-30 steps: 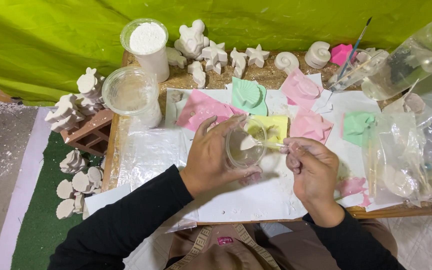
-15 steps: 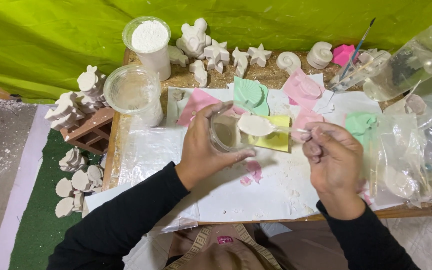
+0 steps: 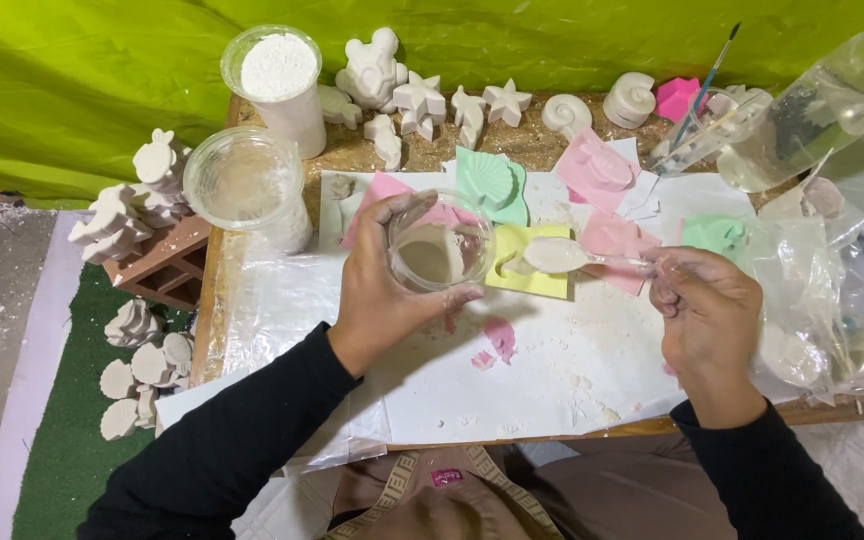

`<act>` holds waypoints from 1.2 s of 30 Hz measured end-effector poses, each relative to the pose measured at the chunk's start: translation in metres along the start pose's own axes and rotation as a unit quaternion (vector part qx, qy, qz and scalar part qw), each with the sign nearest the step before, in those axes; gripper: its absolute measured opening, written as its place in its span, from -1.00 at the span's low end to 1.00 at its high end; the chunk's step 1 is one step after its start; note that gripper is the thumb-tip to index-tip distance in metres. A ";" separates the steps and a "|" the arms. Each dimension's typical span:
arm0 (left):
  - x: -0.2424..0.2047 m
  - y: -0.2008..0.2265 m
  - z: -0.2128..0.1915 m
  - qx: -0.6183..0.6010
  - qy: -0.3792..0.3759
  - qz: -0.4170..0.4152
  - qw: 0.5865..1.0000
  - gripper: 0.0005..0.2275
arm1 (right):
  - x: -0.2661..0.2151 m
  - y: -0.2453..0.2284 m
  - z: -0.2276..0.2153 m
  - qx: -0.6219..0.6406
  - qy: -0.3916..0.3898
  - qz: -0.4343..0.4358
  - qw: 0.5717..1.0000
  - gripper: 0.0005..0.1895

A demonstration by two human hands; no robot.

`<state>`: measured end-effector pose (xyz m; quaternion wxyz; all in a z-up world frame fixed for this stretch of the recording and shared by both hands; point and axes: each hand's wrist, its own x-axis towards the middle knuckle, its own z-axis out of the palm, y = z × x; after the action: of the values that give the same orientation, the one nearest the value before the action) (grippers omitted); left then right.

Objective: Mixing casting material in a cup and filling various small silicone molds to create toy shapes

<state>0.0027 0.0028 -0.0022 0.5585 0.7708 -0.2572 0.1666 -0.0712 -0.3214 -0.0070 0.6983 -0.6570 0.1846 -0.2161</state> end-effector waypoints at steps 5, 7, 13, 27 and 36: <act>0.000 0.003 0.000 -0.033 -0.004 -0.011 0.999 -0.14 | 0.003 -0.001 -0.006 -0.068 -0.081 -0.073 0.992 -0.89; 0.000 0.004 0.000 -0.048 -0.007 -0.025 0.999 -0.14 | 0.000 -0.008 -0.007 -0.102 -0.120 -0.121 0.980 -0.87; 0.000 0.002 0.000 -0.018 -0.001 -0.025 1.000 -0.13 | 0.000 -0.032 -0.005 -0.263 -0.271 -0.286 0.880 -0.83; -0.002 0.001 0.001 -0.030 -0.005 -0.020 0.999 -0.14 | 0.000 -0.024 -0.002 -0.243 -0.204 -0.218 0.923 -0.85; 0.000 0.004 0.000 -0.035 -0.007 -0.014 0.999 -0.14 | 0.051 -0.034 -0.006 -0.222 -0.302 -0.111 0.920 -0.86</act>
<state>0.0002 0.0016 0.0007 0.5852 0.7558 -0.2560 0.1440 -0.0334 -0.3559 0.0282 0.5283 -0.8456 -0.0660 -0.0374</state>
